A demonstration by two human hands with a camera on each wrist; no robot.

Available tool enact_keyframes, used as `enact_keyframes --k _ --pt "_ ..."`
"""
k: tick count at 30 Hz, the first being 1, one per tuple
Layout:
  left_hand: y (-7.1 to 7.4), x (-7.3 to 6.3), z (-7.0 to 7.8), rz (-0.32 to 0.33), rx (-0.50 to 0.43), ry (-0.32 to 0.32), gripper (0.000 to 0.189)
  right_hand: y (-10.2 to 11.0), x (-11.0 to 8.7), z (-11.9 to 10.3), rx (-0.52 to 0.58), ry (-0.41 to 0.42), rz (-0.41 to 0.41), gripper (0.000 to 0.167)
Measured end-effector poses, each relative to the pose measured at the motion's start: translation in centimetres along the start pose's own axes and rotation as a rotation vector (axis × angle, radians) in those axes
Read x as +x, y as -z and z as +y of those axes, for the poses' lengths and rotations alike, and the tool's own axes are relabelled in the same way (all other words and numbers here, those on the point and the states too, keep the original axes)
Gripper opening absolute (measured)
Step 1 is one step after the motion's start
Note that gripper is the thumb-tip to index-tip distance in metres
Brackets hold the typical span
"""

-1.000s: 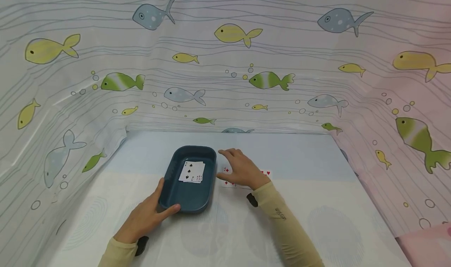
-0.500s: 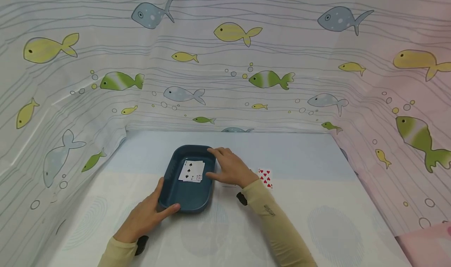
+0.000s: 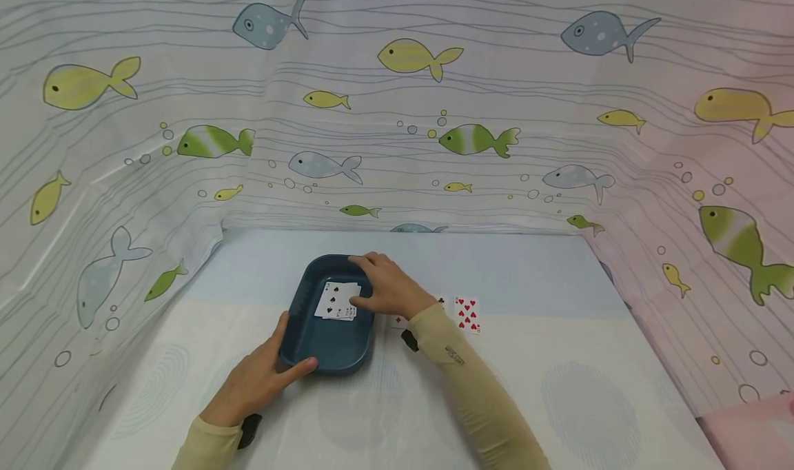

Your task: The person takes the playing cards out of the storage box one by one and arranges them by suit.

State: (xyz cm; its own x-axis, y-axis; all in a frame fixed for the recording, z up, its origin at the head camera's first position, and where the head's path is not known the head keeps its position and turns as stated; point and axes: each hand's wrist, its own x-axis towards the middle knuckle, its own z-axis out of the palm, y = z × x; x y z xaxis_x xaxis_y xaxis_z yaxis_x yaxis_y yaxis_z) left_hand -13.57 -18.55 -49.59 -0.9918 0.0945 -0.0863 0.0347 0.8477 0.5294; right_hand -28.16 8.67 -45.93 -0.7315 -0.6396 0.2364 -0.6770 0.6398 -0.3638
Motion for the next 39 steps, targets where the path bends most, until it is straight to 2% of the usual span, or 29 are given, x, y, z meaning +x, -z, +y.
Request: enact_keyframes --k 5,12,16,22,32,39 --pt "0.1 0.0 0.0 0.001 0.001 -0.004 0.114 -0.4 1.0 -0.5 -0.008 -0.012 -0.041 0.083" --pt "0.0 0.0 0.0 -0.001 0.000 -0.007 0.114 -1.3 2.2 -1.1 0.023 -0.070 -0.149 0.084" --pt "0.1 0.0 -0.1 0.000 0.002 -0.006 0.114 -2.0 2.8 -1.3 0.064 -0.091 -0.178 0.086" --pt "0.0 0.0 -0.2 -0.001 -0.008 -0.011 0.114 -3.3 3.7 -1.2 0.062 -0.126 -0.217 0.089" --pt "-0.1 -0.1 -0.4 0.005 -0.013 -0.020 0.114 -4.7 5.0 -1.3 -0.009 -0.114 -0.269 0.092" --pt "0.0 -0.1 -0.4 0.005 -0.016 -0.023 0.113 -5.2 5.4 -1.5 -0.058 -0.136 -0.293 0.095"
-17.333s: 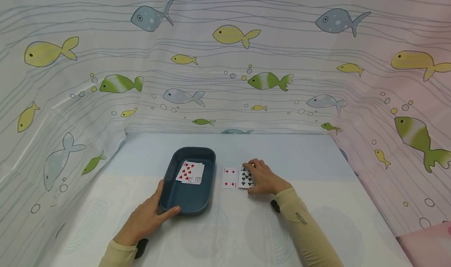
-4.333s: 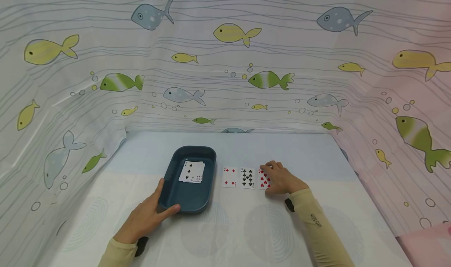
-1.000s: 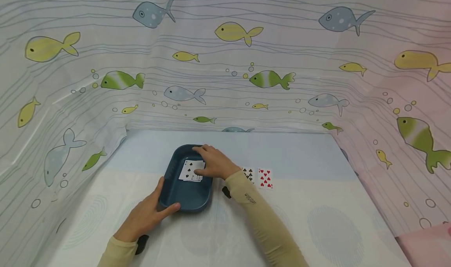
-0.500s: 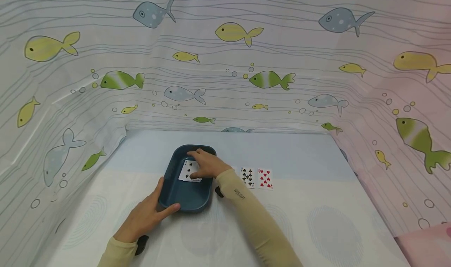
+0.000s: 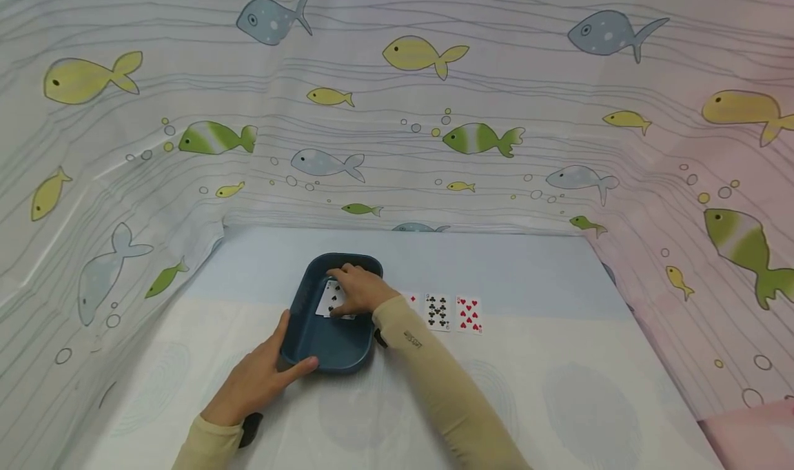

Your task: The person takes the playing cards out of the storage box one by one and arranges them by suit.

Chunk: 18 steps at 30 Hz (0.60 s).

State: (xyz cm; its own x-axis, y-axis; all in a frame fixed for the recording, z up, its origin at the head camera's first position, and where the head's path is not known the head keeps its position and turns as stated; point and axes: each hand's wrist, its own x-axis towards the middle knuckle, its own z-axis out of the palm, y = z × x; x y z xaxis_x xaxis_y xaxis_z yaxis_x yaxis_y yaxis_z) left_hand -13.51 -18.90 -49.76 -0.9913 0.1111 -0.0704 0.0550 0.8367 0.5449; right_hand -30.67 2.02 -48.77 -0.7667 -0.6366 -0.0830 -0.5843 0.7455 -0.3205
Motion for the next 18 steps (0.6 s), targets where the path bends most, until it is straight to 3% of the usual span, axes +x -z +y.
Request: enact_keyframes --k 18 --pt "0.11 0.01 0.07 -0.005 0.003 0.003 0.113 -0.18 0.28 -0.52 -0.063 -0.017 -0.008 0.095"
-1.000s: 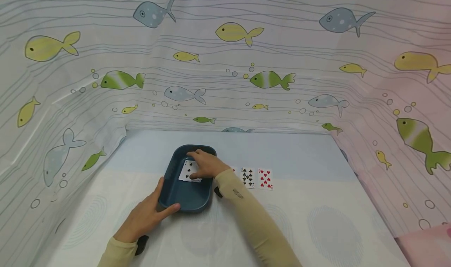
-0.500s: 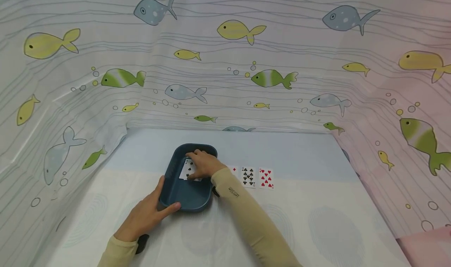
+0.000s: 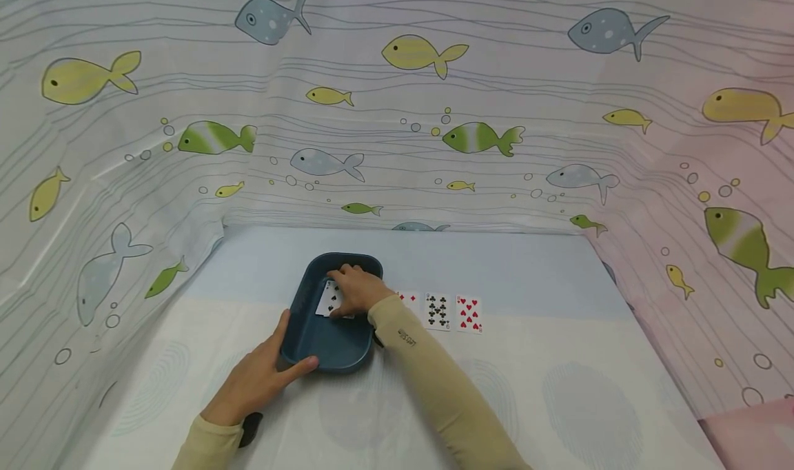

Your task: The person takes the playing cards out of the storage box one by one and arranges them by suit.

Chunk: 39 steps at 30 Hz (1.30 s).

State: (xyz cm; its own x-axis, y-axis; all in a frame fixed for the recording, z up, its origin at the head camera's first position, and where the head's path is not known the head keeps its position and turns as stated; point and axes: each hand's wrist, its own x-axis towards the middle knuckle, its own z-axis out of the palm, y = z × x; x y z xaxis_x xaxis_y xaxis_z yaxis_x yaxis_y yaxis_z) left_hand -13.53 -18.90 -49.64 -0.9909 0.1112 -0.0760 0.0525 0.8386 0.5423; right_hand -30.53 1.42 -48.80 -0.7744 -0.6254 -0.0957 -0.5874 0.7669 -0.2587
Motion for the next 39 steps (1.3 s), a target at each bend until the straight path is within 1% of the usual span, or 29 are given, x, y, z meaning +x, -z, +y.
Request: enact_keyframes --k 13,21,29,39 --pt "-0.18 0.11 0.00 0.000 0.000 0.008 0.114 -0.19 -0.11 0.19 0.000 0.003 0.022 0.099" --pt "-0.15 0.17 0.05 -0.009 0.007 0.013 0.115 -0.01 -0.29 0.26 0.021 0.016 0.037 0.100" --pt "-0.05 0.08 0.20 -0.004 0.007 0.009 0.116 0.09 -0.45 0.39 -0.019 0.057 0.050 0.097" --pt "0.16 -0.19 0.43 -0.005 0.006 -0.001 0.113 -0.03 -0.74 0.47 -0.077 0.100 0.096 0.096"
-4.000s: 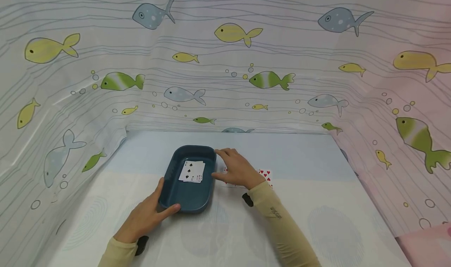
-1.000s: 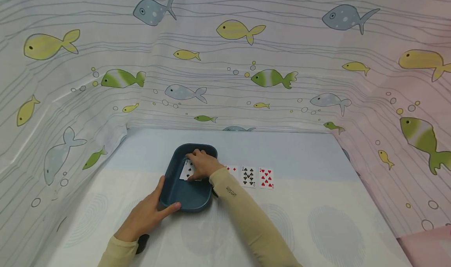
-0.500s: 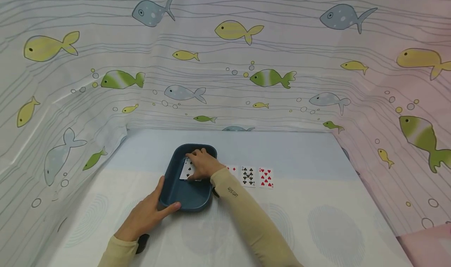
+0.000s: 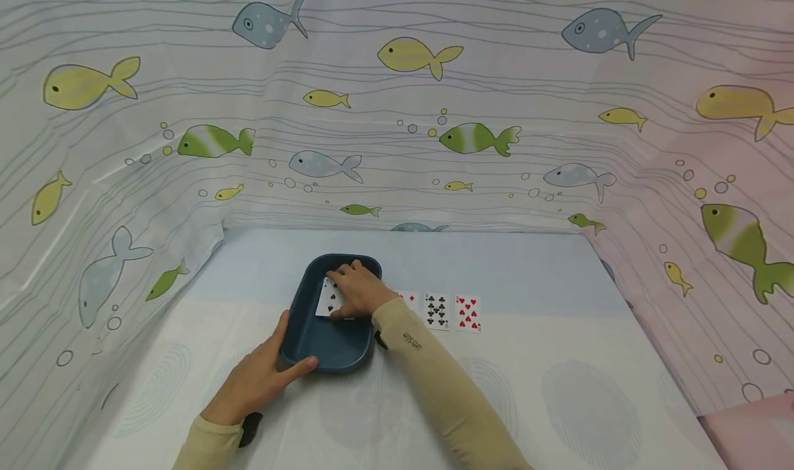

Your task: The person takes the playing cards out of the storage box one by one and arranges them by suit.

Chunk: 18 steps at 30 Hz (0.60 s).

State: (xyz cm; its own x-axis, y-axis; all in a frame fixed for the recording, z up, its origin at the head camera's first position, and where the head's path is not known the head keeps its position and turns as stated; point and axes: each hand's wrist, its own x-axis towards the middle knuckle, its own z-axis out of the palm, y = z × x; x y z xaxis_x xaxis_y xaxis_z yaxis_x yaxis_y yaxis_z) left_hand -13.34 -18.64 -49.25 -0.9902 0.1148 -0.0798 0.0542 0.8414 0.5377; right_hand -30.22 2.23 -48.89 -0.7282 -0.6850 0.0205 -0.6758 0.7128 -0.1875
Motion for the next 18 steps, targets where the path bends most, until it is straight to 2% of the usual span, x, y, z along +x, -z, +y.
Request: enact_keyframes --k 18 --pt "0.1 0.0 0.0 -0.006 0.019 0.001 0.113 0.8 -1.6 0.3 0.051 0.028 0.042 0.096"
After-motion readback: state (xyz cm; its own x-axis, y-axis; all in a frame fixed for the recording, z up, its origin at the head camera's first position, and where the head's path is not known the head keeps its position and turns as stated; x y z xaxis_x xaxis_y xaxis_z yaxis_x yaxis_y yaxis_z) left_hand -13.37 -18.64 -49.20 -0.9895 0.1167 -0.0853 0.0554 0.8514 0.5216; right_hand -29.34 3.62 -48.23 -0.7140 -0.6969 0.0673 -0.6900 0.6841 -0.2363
